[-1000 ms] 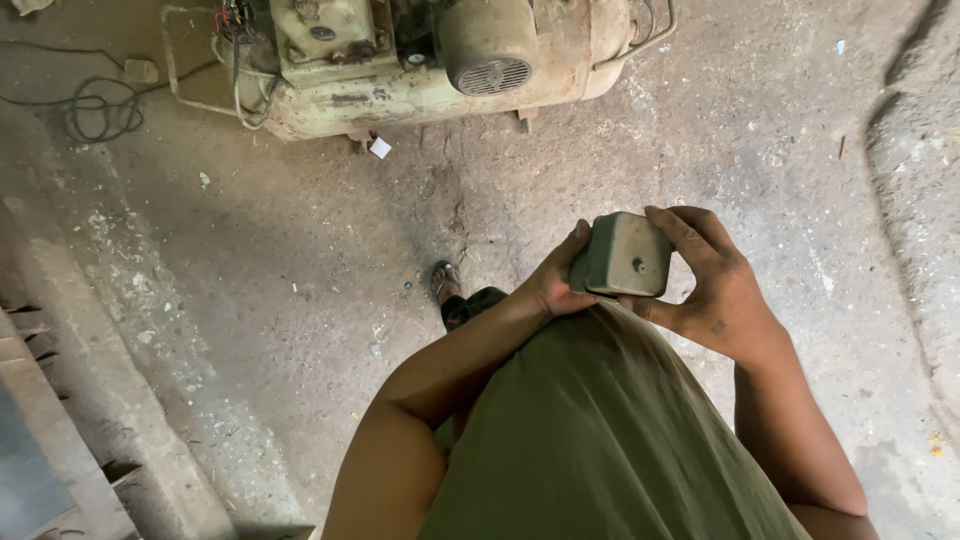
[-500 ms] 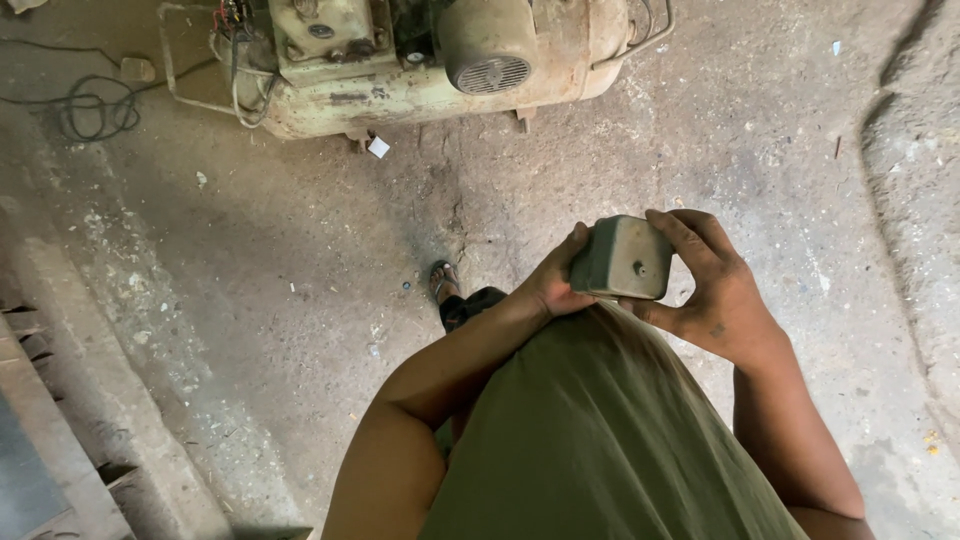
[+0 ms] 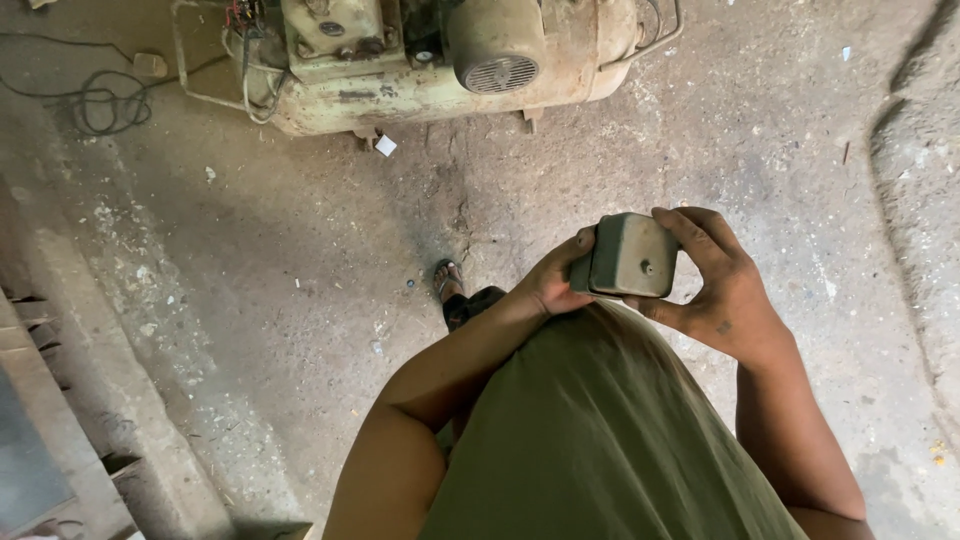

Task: Assembling a pressure switch by fitting and securing the protective cover onto the base unit.

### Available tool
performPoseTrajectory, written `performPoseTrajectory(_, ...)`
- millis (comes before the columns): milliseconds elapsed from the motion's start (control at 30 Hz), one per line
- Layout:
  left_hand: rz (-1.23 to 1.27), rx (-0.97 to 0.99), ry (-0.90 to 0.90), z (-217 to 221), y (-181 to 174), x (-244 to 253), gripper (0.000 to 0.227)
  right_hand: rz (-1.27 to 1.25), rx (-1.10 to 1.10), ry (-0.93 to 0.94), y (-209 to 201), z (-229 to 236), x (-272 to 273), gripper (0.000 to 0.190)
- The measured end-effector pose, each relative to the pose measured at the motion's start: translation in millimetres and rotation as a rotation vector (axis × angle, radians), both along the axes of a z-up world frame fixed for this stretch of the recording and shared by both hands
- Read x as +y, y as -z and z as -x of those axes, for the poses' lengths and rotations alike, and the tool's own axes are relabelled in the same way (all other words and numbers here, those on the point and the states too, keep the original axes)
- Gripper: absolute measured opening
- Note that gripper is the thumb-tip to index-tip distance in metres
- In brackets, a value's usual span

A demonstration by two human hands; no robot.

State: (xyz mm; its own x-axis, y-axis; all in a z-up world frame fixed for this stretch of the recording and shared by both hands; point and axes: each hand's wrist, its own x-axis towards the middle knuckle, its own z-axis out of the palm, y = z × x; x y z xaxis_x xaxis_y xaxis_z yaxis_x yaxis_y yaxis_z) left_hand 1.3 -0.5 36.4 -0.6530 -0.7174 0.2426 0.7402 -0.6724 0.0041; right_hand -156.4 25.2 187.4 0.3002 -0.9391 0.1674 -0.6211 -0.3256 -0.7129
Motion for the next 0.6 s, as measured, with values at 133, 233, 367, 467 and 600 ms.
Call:
performPoseTrajectory(133,-0.006,-0.018,0.006,2,12,3,0.036,-0.037,-0.024,-0.004,-4,-3,3,0.091)
performPoseTrajectory(233,-0.012,-0.014,0.012,3,11,3,0.038,-0.020,-0.052,0.006,1,0,3,0.092)
performPoseTrajectory(367,0.034,-0.012,0.000,3,-11,1,0.034,0.038,-0.008,0.024,-1,5,2,0.094)
performPoseTrajectory(467,0.023,0.012,0.013,6,7,2,0.037,0.049,0.020,0.008,-7,2,4,0.092)
performPoseTrajectory(600,0.034,-0.001,0.022,10,29,0,0.044,-0.008,-0.007,-0.006,-5,-1,4,0.092)
